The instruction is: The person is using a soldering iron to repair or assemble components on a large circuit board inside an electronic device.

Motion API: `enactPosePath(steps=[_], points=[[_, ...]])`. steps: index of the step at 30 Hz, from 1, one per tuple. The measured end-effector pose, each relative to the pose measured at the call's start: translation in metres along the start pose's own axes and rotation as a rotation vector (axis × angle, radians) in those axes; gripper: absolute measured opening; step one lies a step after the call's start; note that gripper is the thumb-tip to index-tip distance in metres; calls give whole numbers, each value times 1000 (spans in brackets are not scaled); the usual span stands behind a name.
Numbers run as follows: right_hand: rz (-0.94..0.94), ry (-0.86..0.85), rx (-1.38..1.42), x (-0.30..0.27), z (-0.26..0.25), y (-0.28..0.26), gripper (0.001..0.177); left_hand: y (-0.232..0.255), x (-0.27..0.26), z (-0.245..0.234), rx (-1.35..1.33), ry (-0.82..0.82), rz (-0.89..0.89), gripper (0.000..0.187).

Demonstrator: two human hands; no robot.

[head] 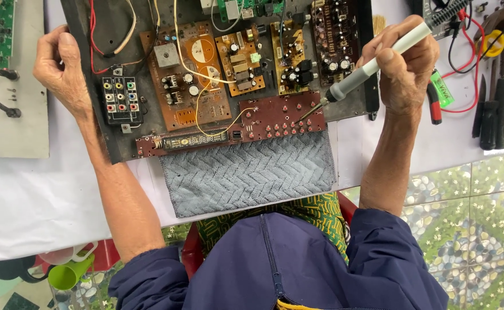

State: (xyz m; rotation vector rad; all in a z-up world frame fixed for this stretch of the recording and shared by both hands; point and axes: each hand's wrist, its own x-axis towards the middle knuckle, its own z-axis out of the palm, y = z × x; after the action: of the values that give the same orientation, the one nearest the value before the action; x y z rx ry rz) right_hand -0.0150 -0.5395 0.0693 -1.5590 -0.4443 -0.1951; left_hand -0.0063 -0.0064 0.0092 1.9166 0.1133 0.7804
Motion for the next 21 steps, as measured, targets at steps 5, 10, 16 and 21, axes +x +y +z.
enactPosePath(steps=[5,10,16,21], points=[[-12,2,23,1,4,-6,32,5,-1,1,-12,2,-30,33],[5,83,-3,1,2,-15,36,0,-2,-3,21,-2,-22,35],[-52,227,-2,7,-7,-20,22,-9,2,0,18,11,-58,29],[-102,247,-20,5,-16,-12,22,-26,2,-5,42,-13,19,32]])
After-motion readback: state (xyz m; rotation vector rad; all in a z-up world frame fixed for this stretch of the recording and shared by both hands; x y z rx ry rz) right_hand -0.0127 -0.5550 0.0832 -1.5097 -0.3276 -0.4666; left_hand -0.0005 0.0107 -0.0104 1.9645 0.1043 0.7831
